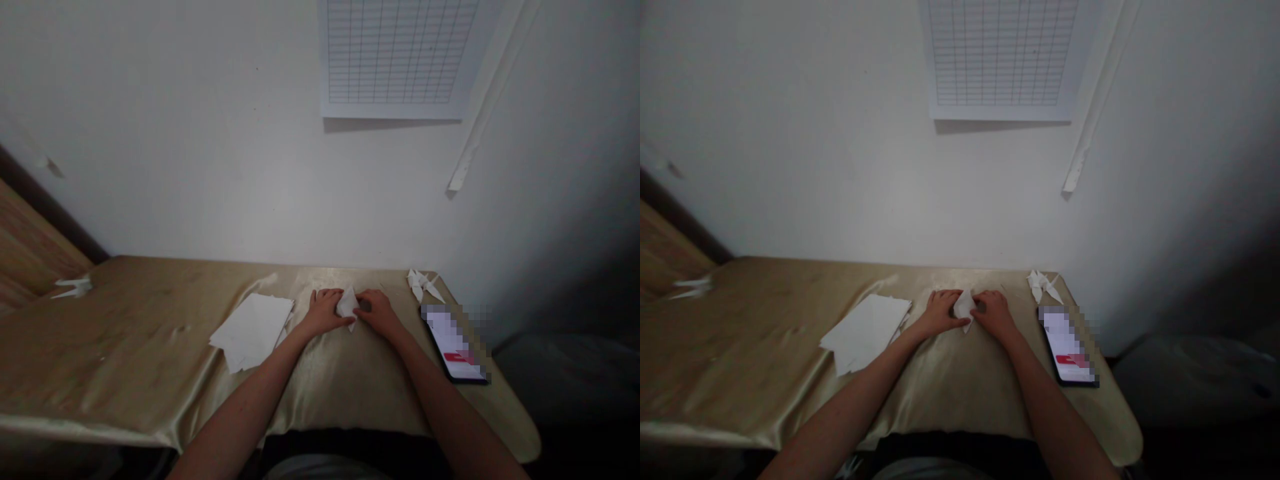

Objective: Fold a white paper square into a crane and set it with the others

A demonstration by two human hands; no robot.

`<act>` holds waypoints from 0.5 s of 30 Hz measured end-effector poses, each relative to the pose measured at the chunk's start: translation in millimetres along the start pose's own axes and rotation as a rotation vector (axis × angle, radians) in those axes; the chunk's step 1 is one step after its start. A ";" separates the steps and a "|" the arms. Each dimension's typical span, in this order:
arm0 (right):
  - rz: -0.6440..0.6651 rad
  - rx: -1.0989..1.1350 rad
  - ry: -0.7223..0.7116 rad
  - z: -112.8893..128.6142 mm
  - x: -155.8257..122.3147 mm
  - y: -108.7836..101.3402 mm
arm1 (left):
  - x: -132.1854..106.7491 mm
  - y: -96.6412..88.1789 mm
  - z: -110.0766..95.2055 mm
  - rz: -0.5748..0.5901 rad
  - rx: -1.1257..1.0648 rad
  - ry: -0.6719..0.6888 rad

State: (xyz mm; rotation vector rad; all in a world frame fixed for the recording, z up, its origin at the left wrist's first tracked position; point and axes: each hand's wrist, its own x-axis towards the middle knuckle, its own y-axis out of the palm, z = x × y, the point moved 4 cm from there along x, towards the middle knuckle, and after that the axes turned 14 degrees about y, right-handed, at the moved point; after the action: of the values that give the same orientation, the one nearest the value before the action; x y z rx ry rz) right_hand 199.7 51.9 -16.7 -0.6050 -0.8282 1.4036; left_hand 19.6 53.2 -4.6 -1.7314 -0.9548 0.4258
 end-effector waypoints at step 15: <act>0.071 0.176 -0.012 -11.9 4.9 -8.4 | 1.2 2.3 3.7 0.047 -0.020 0.000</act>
State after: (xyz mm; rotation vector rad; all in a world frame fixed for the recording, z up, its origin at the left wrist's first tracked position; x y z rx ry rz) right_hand 214.1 57.2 -16.4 -0.4953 -0.6897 1.5279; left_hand 18.7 56.2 -8.0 -1.7748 -0.9226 0.4486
